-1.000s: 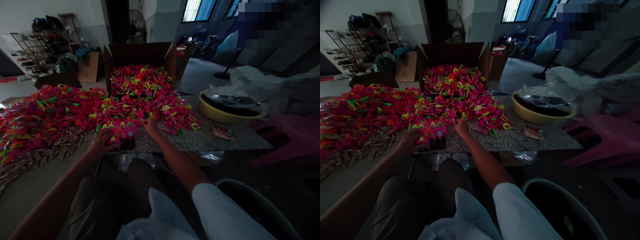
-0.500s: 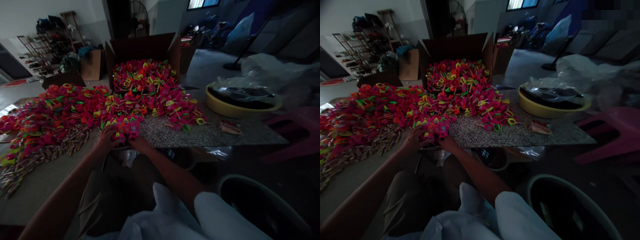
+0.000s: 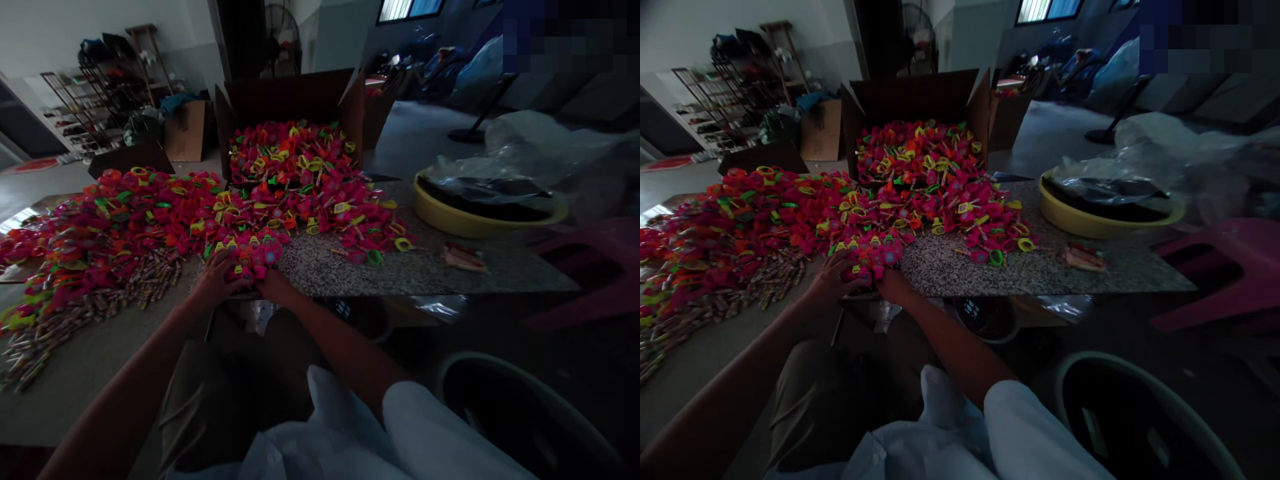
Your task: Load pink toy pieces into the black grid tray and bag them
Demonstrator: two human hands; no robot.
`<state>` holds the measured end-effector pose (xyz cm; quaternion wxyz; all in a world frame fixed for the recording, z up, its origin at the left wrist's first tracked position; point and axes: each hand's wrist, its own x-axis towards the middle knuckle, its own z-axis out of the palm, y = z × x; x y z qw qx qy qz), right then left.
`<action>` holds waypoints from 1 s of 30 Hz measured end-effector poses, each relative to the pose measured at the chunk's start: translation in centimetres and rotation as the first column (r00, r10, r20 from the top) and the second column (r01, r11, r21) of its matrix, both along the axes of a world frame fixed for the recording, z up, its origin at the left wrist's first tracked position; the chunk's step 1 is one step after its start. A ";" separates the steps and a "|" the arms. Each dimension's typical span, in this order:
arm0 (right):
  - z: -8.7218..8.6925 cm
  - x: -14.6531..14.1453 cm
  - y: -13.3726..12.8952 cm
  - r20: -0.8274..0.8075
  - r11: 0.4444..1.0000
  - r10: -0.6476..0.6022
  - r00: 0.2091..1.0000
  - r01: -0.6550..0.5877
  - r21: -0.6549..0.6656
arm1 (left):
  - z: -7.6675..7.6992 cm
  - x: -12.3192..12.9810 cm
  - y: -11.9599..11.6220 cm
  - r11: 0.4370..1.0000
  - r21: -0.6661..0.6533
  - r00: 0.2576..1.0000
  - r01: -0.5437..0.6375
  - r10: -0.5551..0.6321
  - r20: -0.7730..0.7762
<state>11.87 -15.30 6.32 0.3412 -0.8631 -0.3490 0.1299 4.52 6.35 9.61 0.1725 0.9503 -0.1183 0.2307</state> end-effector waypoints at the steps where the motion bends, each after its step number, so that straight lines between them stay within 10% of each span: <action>1: -0.2 -0.1 0.0 -0.006 1.000 -0.009 1.000 0.009 0.017 | 0.0 0.0 0.0 1.000 0.000 1.000 -0.002 0.002 -0.003; 10: -2.0 -0.6 -0.7 -0.163 0.895 -0.297 0.941 0.334 0.295 | -0.4 -0.1 -0.1 0.999 -0.008 0.999 -0.041 0.041 -0.020; 15: -2.0 0.0 -0.7 -0.309 0.887 -0.185 0.933 0.294 0.357 | 0.1 -0.1 -0.2 1.000 -0.005 0.999 -0.017 0.017 -0.030; 30: -0.2 0.5 0.0 0.011 0.999 -0.030 0.999 0.031 -0.037 | 1.2 0.1 -0.3 0.999 0.025 0.993 0.044 -0.041 -0.115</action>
